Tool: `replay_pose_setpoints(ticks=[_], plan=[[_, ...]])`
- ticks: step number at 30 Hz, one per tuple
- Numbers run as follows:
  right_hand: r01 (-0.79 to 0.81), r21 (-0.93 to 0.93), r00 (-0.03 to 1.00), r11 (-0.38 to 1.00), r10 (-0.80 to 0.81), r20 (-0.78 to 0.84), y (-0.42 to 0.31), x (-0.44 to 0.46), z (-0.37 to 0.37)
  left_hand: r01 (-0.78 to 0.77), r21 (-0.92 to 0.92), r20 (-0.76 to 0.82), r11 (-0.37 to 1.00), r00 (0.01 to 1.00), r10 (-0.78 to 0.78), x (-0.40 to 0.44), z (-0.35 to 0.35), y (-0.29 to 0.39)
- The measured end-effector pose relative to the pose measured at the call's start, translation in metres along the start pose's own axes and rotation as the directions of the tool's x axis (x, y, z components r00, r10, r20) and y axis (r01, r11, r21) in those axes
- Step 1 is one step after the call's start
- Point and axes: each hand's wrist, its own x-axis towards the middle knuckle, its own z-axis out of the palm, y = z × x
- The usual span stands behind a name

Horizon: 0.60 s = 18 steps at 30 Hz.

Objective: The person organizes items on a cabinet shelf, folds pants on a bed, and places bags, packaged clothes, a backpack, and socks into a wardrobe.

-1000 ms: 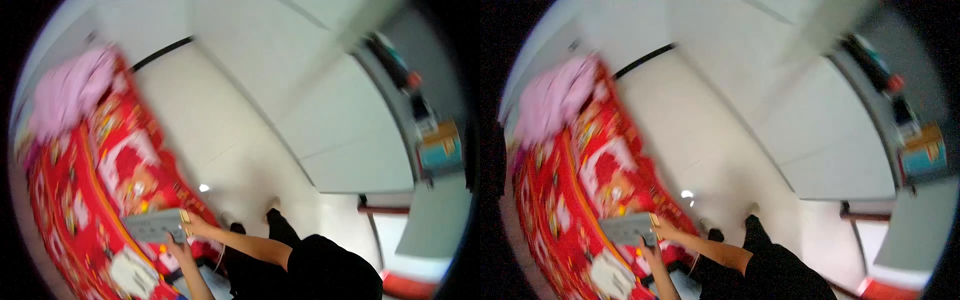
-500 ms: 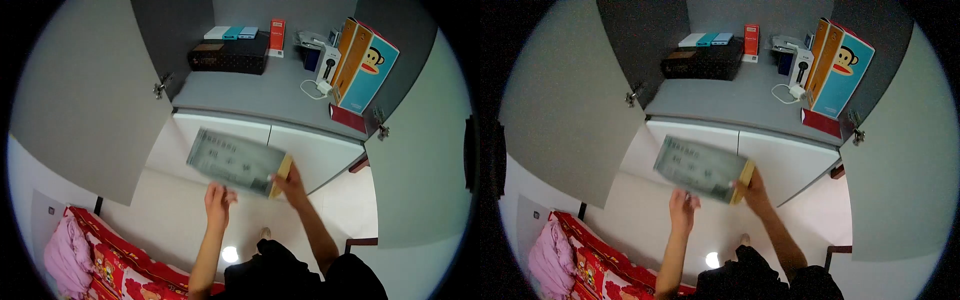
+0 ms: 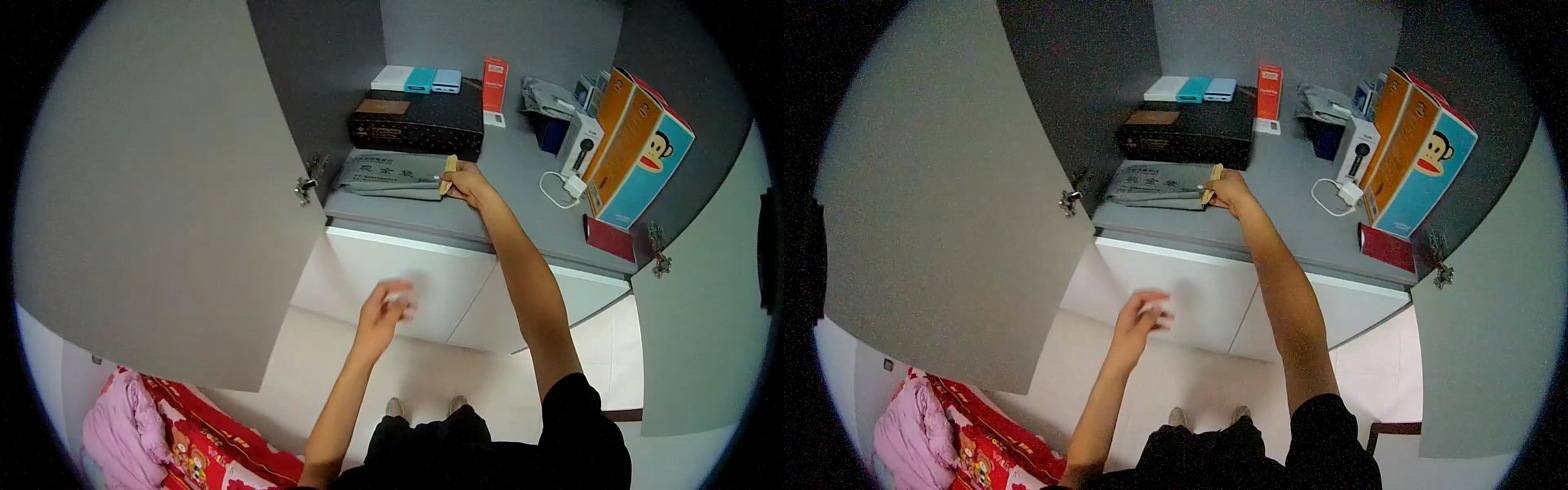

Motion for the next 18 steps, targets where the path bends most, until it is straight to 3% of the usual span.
replay_pose_setpoints(ticks=[1, 3, 4, 5, 6, 8, 9, 10, 11, 13, 14, 15, 16, 17, 18], plan=[[0.005, -0.004, 1.000, 1.000, -0.005, -0.004, -0.001, 0.006, 0.006, 0.041, -0.014, -0.029, 0.999, 0.999, -0.041, -0.014, -0.018, -0.011], [0.016, -0.246, 0.995, 0.969, -0.041, -0.094, 0.005, 0.011, 0.012, 0.114, -0.041, -0.095, 0.993, 0.989, -0.118, -0.047, -0.054, -0.035], [0.006, -0.247, 0.994, 0.969, -0.033, -0.106, 0.006, 0.003, 0.014, 0.145, -0.049, -0.129, 0.988, 0.980, -0.150, -0.067, -0.073, -0.046], [0.098, -0.415, 0.935, 0.904, -0.226, -0.273, 0.005, -0.015, 0.015, 0.197, -0.130, -0.159, 0.972, 0.963, -0.217, -0.088, -0.095, -0.064], [0.142, -0.586, 0.814, 0.798, -0.431, -0.390, 0.003, -0.037, 0.014, 0.242, -0.208, -0.179, 0.947, 0.943, -0.281, -0.110, -0.119, -0.084], [0.487, -0.297, 0.672, 0.821, -0.570, -0.473, 0.020, -0.109, 0.003, 0.295, -0.274, -0.377, 0.915, 0.843, -0.385, -0.158, -0.171, -0.120], [0.463, -0.380, 0.598, 0.801, -0.598, -0.534, 0.036, -0.155, -0.011, 0.279, -0.268, -0.512, 0.922, 0.770, -0.382, -0.178, -0.193, -0.117], [0.440, -0.331, 0.549, 0.835, -0.542, -0.636, 0.052, -0.208, -0.023, 0.206, -0.258, -0.600, 0.944, 0.731, -0.324, -0.192, -0.211, -0.104], [0.429, -0.339, 0.487, 0.837, -0.531, -0.694, 0.081, -0.259, -0.043, 0.069, -0.445, -0.566, 0.893, 0.751, -0.340, -0.208, -0.254, -0.099], [0.275, -0.413, 0.162, 0.868, -0.465, -0.870, 0.114, -0.367, -0.073, -0.073, -0.285, -0.696, 0.956, 0.701, -0.154, -0.210, -0.304, -0.071], [0.113, -0.482, 0.038, 0.869, -0.489, -0.872, 0.120, -0.422, -0.086, -0.106, -0.183, -0.734, 0.977, 0.676, -0.064, -0.206, -0.322, -0.059], [0.099, -0.566, -0.125, 0.818, -0.554, -0.823, 0.130, -0.469, -0.098, -0.130, -0.100, -0.752, 0.987, 0.660, 0.011, -0.200, -0.336, -0.049], [-0.130, -0.762, -0.216, 0.635, -0.768, -0.603, 0.122, -0.506, -0.108, -0.154, -0.041, -0.749, 0.987, 0.659, 0.072, -0.191, -0.344, -0.043], [-0.366, -0.844, -0.225, 0.393, -0.917, -0.329, 0.108, -0.538, -0.118, -0.181, 0.005, -0.741, 0.984, 0.659, 0.125, -0.184, -0.350, -0.038], [-0.484, -0.769, -0.296, 0.417, -0.906, -0.304, 0.092, -0.563, -0.127, -0.203, 0.042, -0.724, 0.978, 0.669, 0.170, -0.178, -0.358, -0.033]])
